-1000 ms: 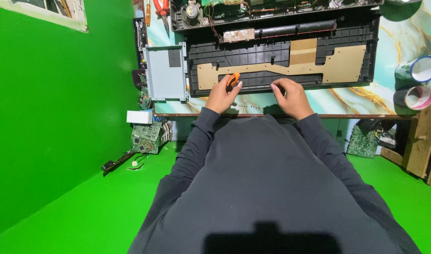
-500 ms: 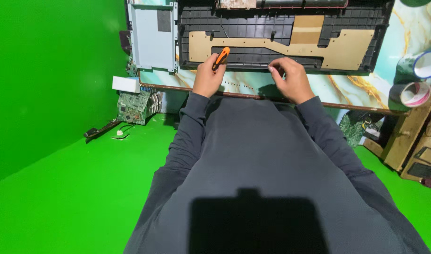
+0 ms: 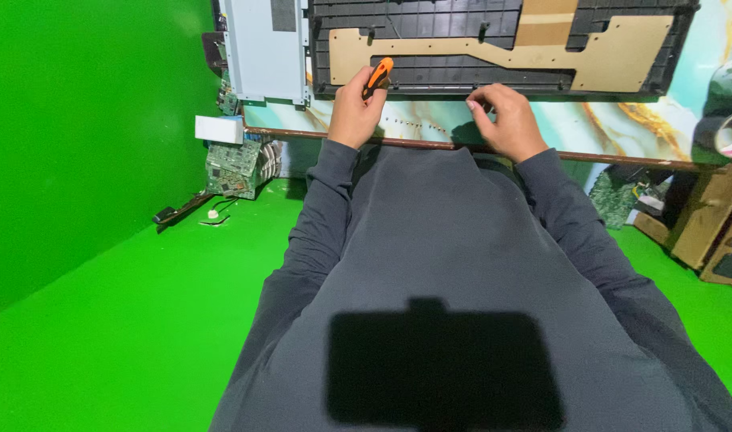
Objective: The person unscrews and removes components from an electronic device using a screwdriver, handling a small circuit board and plastic casing parts by hand.
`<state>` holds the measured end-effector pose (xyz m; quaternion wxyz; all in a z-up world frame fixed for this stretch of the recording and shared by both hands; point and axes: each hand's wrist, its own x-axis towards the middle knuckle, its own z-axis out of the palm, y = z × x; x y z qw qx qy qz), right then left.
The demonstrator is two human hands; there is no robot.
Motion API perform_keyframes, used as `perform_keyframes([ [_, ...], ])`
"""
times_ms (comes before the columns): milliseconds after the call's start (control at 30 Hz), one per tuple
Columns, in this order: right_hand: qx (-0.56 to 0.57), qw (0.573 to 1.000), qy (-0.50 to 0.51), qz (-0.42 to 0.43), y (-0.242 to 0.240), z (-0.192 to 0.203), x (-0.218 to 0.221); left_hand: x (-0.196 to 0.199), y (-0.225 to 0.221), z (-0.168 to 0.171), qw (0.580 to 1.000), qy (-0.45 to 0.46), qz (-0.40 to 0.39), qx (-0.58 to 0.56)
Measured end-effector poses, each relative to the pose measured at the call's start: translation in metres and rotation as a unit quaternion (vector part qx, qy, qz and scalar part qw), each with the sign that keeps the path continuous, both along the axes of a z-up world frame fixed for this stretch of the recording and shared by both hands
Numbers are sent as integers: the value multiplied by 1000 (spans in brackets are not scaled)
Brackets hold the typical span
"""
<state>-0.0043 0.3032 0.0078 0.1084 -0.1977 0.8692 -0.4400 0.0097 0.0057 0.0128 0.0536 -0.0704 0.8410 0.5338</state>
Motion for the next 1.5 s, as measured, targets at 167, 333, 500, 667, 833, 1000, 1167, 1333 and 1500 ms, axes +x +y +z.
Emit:
perform_keyframes([
  [167,-19,999,11,-45,-6,-9,13,-9,-21,-8,1000,7,-25,8],
  [333,-28,997,19,-69,-24,-13,22,-20,-33,-9,998,12,-61,-8],
  [500,-10,997,10,-82,-38,-15,30,-21,-43,-19,993,-8,-120,-7],
  [667,1,995,44,-94,-44,-25,43,-11,-58,-23,987,-19,-153,-42],
  [833,7,995,-5,-96,-35,-36,49,-7,-49,-13,983,14,-176,-52],
  [1000,8,997,-25,-75,-22,-46,54,-2,-20,-3,976,-7,-178,-122],
  [1167,39,999,0,-4,-20,-60,45,1,5,-1,970,30,-206,-129],
  [1333,76,997,-12,29,-22,-73,45,10,18,0,974,-10,-186,-132],
  [1500,92,995,18,40,-23,-79,46,16,21,-7,978,34,-166,-125],
])
